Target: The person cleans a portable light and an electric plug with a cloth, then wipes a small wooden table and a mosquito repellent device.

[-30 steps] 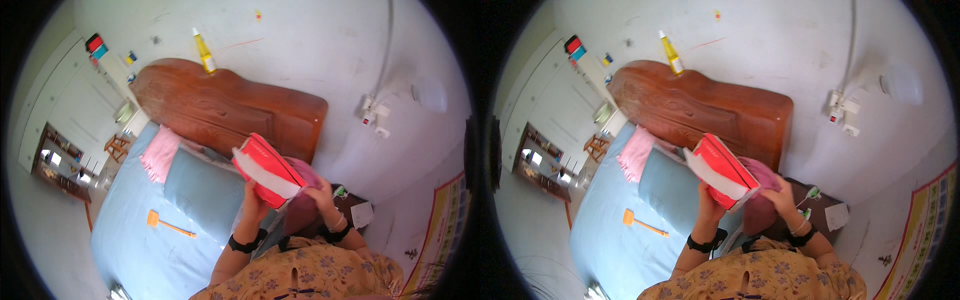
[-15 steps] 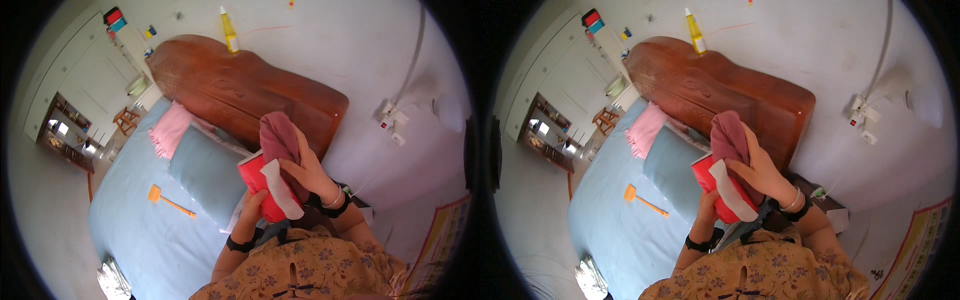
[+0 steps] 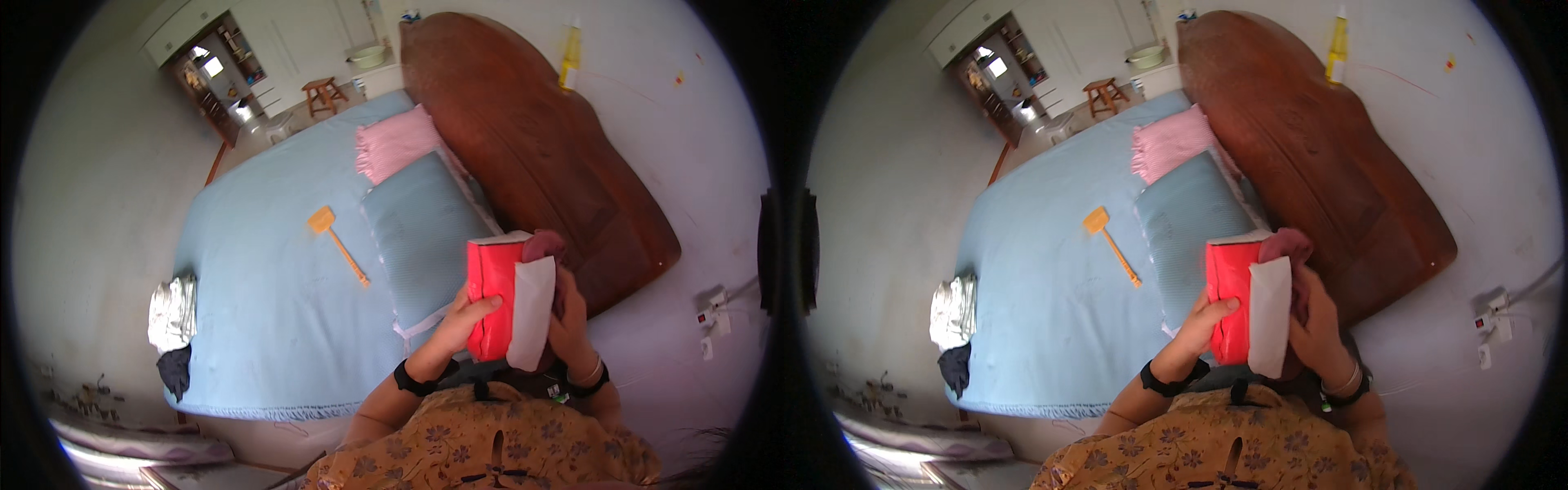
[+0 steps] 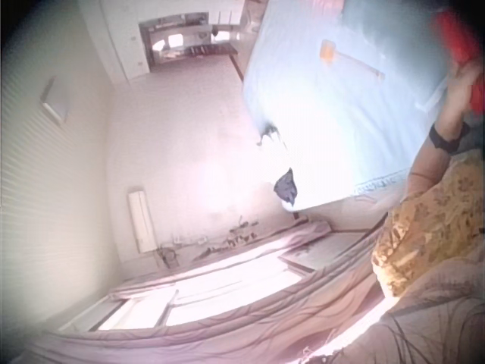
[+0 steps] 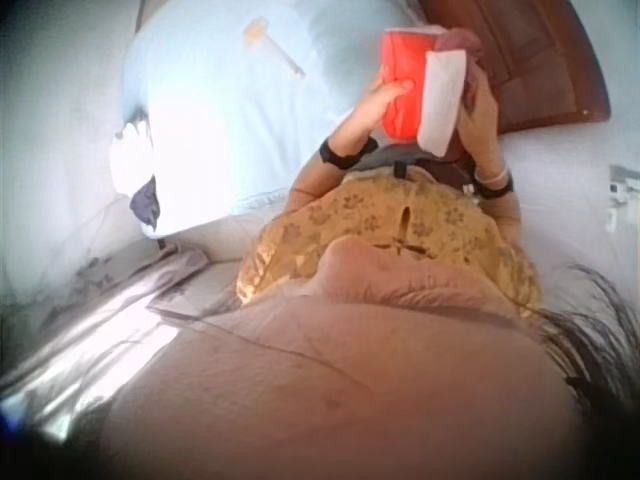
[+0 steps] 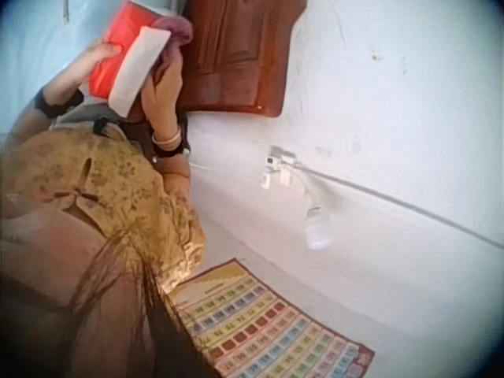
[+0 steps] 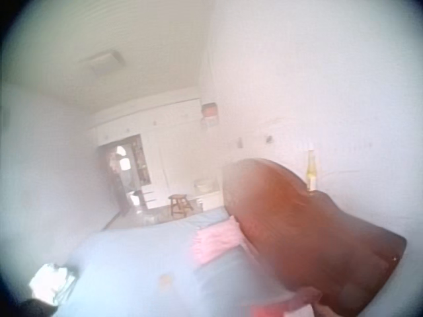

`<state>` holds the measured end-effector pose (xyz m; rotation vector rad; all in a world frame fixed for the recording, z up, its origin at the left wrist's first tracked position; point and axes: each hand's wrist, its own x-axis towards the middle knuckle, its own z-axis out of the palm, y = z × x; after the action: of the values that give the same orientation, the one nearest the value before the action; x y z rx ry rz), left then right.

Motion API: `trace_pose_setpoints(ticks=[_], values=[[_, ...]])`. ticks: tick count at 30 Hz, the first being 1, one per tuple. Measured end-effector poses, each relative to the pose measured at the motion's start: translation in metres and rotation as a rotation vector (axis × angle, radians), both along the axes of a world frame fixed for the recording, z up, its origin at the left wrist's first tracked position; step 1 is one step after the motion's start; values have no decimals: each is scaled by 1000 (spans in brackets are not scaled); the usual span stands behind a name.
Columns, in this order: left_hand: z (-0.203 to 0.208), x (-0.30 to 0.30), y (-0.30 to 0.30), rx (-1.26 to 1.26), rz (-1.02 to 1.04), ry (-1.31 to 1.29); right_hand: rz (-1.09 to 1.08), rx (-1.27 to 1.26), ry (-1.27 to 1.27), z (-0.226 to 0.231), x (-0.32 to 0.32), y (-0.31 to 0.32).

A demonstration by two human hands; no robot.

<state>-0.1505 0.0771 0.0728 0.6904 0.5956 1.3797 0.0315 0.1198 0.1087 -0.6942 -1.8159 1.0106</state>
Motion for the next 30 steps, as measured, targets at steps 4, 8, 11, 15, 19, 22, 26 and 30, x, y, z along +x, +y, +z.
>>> trace_pose_setpoints(ticks=[4,8,11,15,19,22,26,30], values=[[-1,-6,-24,40,73,9,107,9,-6,36,-35,32],[-2,-19,-37,-93,449,-83,318,-325,106,7,-74,36],[-11,-46,-46,-46,592,-416,534,-696,103,-25,-88,15],[-4,-62,-58,150,839,-282,655,-817,187,-34,-91,-8],[7,-56,-54,341,1148,-90,708,-775,38,-28,-81,-1],[6,-54,-50,353,1162,3,559,-775,105,-25,-76,-2],[1,-3,-34,336,1132,45,385,-763,490,-20,-87,-11],[8,-5,-25,333,1190,44,374,-733,506,-37,-86,-31]])
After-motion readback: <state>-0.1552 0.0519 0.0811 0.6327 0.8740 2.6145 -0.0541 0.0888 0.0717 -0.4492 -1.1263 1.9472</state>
